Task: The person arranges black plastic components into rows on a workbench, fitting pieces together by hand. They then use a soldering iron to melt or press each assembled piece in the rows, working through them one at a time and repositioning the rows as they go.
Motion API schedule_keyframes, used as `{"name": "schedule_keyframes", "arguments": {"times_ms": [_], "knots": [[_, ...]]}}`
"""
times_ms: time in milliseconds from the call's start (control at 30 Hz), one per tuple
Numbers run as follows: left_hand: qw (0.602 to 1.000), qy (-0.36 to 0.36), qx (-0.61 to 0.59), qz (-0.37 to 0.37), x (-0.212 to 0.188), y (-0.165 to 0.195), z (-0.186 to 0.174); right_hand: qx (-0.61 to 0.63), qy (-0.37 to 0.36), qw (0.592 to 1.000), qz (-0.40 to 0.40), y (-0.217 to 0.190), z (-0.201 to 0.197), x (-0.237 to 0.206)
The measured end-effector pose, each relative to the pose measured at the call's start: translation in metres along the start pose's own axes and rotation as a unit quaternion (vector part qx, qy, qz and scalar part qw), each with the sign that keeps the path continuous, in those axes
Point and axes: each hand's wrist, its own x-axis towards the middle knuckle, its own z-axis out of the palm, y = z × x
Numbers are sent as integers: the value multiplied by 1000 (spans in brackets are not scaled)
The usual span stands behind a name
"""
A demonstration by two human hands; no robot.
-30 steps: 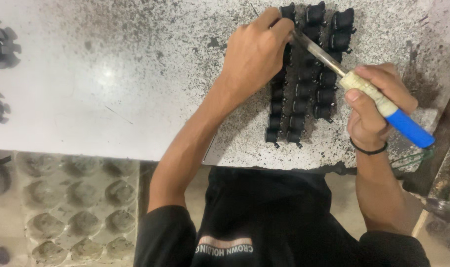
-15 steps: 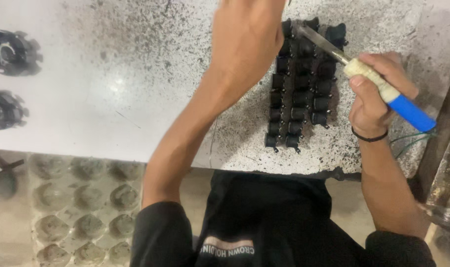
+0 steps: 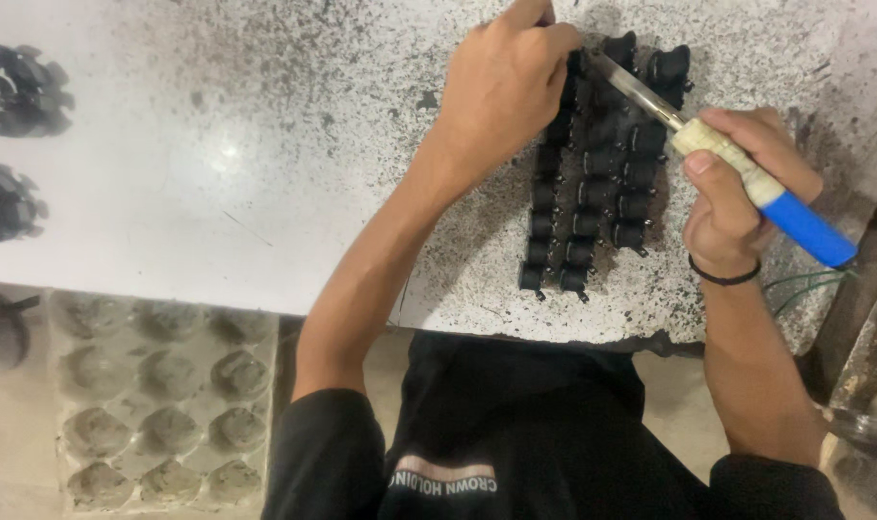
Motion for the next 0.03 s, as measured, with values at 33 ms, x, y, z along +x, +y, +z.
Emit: {"name": "schedule_keyframes", "arguments": {"times_ms": [33], "knots": [[1000,1,5,6,2,1,0,4,-2,1000,-2,-8,-10,2]]}}
